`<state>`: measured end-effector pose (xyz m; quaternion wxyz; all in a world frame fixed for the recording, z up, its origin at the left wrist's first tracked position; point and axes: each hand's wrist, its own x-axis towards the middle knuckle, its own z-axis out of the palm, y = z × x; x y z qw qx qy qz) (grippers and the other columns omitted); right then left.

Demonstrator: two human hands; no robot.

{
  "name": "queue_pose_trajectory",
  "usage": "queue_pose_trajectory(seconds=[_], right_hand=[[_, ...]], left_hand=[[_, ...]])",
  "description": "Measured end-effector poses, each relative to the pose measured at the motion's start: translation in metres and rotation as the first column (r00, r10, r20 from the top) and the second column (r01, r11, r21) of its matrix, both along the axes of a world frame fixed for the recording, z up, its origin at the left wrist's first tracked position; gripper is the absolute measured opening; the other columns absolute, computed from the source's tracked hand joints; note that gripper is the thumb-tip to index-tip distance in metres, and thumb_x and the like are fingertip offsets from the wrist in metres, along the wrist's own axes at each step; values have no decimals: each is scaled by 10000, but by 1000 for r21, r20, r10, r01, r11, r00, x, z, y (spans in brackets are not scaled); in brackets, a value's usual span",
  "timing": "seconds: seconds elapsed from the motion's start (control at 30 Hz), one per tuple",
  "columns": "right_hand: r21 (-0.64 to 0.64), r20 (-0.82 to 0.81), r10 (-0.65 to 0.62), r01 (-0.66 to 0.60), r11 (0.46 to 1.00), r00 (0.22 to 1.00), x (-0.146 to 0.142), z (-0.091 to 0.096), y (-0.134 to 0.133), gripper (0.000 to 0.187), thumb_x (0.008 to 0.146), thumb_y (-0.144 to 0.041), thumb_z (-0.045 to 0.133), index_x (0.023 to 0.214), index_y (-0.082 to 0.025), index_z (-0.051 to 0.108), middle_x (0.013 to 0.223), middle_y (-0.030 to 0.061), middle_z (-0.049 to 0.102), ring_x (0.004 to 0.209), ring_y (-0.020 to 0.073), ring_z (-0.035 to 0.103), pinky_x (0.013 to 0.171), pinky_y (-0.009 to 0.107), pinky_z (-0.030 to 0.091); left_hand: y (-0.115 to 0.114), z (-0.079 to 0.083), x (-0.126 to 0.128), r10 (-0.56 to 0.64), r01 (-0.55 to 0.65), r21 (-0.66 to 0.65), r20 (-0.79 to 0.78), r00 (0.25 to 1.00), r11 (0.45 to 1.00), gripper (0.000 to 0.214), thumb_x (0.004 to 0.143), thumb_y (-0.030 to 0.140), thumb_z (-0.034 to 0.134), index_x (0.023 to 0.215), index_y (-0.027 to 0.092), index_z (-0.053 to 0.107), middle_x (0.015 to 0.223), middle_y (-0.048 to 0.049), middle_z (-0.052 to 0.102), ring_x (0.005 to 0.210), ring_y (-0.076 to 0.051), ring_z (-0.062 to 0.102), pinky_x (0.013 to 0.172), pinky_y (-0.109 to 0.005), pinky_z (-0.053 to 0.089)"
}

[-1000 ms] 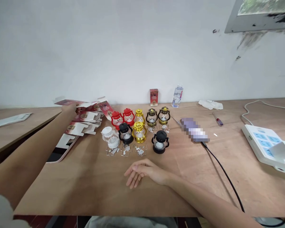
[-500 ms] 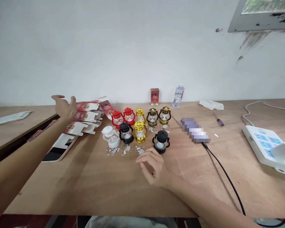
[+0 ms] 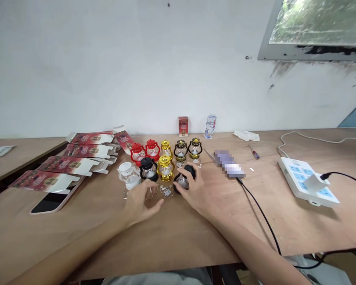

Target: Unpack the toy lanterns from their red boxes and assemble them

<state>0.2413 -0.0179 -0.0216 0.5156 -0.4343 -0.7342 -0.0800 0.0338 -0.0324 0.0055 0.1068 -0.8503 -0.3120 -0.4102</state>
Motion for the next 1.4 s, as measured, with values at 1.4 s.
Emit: queue_pose_trajectory(seconds=[1.4], right_hand=[[-159, 103, 412, -394, 905, 905, -26, 1, -27, 168, 899, -281, 481, 1039, -191, 502, 910, 69, 624, 770, 163, 572, 704, 304, 459]], left_hand=[[19, -5, -15, 385, -388, -122, -51, 922, 914, 304, 704, 259, 575, 1003, 210, 549, 809, -34, 726, 690, -238, 670, 690, -351, 440]])
